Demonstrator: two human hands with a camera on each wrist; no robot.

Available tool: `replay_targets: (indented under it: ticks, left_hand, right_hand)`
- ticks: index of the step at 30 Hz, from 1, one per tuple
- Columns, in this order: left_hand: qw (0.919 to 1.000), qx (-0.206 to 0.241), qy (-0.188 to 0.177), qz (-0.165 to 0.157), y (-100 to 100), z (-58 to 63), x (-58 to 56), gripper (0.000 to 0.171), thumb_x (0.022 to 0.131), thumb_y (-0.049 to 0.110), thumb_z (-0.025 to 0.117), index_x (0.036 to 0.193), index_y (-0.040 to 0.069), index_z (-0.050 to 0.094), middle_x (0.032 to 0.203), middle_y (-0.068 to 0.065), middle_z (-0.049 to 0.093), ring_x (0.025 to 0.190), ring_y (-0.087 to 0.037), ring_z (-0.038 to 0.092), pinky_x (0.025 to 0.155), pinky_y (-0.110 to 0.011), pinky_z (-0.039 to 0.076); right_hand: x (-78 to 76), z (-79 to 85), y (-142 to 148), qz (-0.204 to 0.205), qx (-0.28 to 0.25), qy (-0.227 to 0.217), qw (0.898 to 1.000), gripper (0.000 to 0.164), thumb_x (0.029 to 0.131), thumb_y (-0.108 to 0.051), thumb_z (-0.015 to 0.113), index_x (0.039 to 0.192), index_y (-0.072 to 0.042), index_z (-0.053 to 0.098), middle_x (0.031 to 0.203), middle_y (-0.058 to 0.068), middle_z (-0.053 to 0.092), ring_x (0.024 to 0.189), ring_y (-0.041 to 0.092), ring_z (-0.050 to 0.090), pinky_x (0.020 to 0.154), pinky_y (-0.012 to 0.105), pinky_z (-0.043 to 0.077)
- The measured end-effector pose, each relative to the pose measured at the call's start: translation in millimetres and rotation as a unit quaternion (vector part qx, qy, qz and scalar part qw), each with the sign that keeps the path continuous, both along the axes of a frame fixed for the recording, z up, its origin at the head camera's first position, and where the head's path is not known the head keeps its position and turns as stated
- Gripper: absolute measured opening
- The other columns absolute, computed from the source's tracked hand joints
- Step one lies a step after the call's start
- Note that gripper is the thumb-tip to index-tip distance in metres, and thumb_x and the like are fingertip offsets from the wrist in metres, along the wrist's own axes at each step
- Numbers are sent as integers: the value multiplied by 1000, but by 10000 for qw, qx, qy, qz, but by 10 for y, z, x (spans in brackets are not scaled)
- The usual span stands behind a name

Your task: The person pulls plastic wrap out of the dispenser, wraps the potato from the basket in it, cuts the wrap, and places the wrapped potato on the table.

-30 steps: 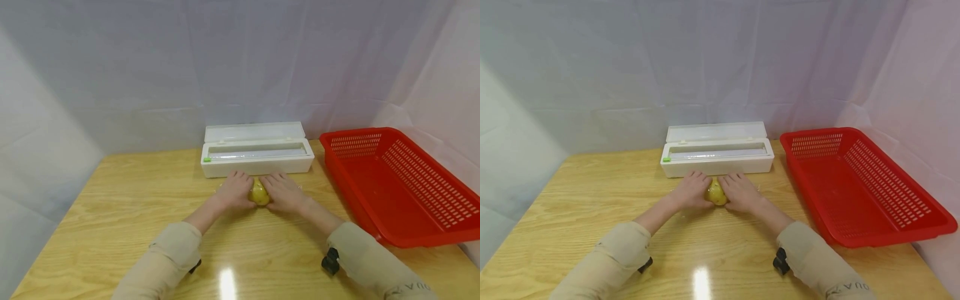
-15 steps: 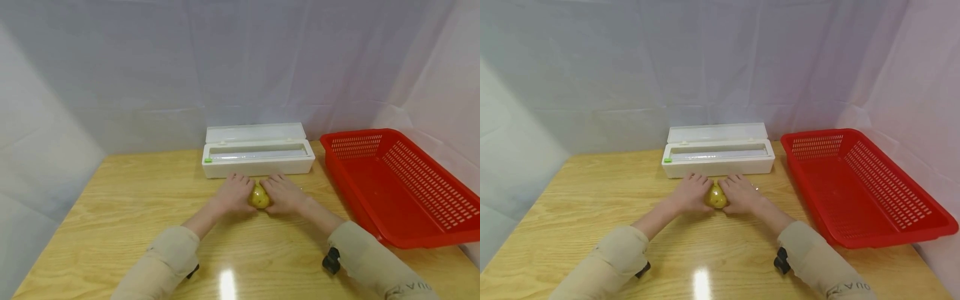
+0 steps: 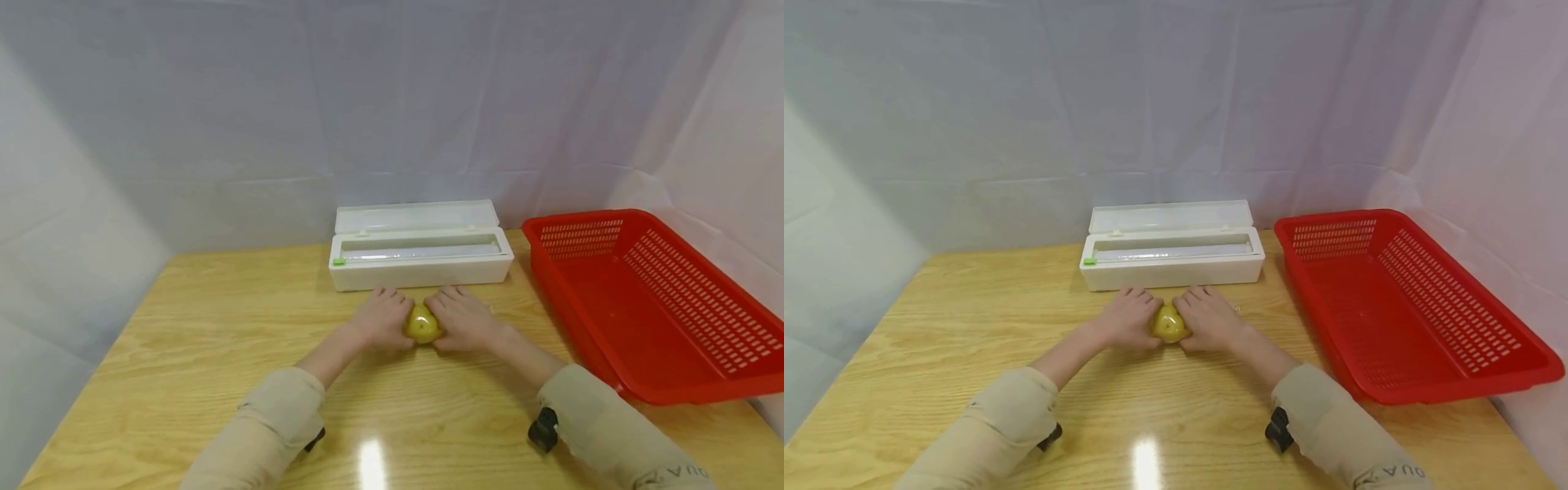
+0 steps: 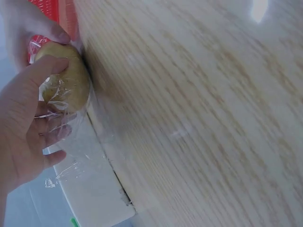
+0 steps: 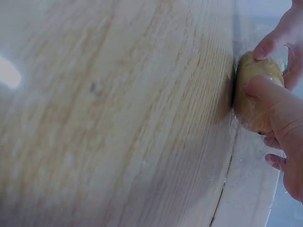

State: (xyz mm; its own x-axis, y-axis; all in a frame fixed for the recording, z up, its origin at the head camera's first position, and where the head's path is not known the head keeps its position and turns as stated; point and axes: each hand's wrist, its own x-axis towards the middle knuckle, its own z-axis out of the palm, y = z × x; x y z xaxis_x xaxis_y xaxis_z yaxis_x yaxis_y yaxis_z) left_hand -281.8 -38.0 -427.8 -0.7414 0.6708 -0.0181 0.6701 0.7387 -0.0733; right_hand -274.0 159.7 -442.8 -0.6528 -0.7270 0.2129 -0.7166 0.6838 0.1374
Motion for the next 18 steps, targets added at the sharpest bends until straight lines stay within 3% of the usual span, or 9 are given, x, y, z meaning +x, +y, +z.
replay_targets:
  ticks: [4,7,12,15,18]
  left_hand:
    - [10000,-70,5,60,-24,0,31,77,75,57,64,129,5,48,119,-10,51,117,-27,42,104,-46,26]
    - [9992,-212,345,-67,-9,-17,58,79,75,58,64,131,5,46,120,-11,52,117,-29,43,104,-48,24]
    - [9955,-370,836,-232,18,-38,79,69,76,54,65,122,4,50,114,-11,56,111,-28,47,102,-49,27]
    - [9968,-313,694,-247,14,-32,80,67,75,52,65,119,5,52,112,-10,56,110,-27,48,101,-47,29]
    - [9990,-202,329,-245,-1,2,74,66,74,51,65,120,6,52,113,-9,58,110,-27,49,100,-45,31]
  right_hand:
    - [-7,7,-5,29,-56,-133,9999,65,71,-40,69,119,1,52,112,12,52,107,28,45,95,45,35]
    - [-5,12,2,9,-52,-173,9998,67,72,-39,69,122,2,50,114,12,52,109,29,44,98,47,33]
    - [-2,21,14,27,-82,-162,9998,63,73,-39,68,119,-1,50,111,10,55,108,27,45,96,44,34]
    - [6,31,18,55,-89,-240,9997,60,74,-42,67,116,-2,52,109,9,57,107,26,46,95,43,34]
    - [16,60,27,101,-17,-409,9991,60,76,-44,66,117,-2,54,109,9,58,108,27,46,95,43,34]
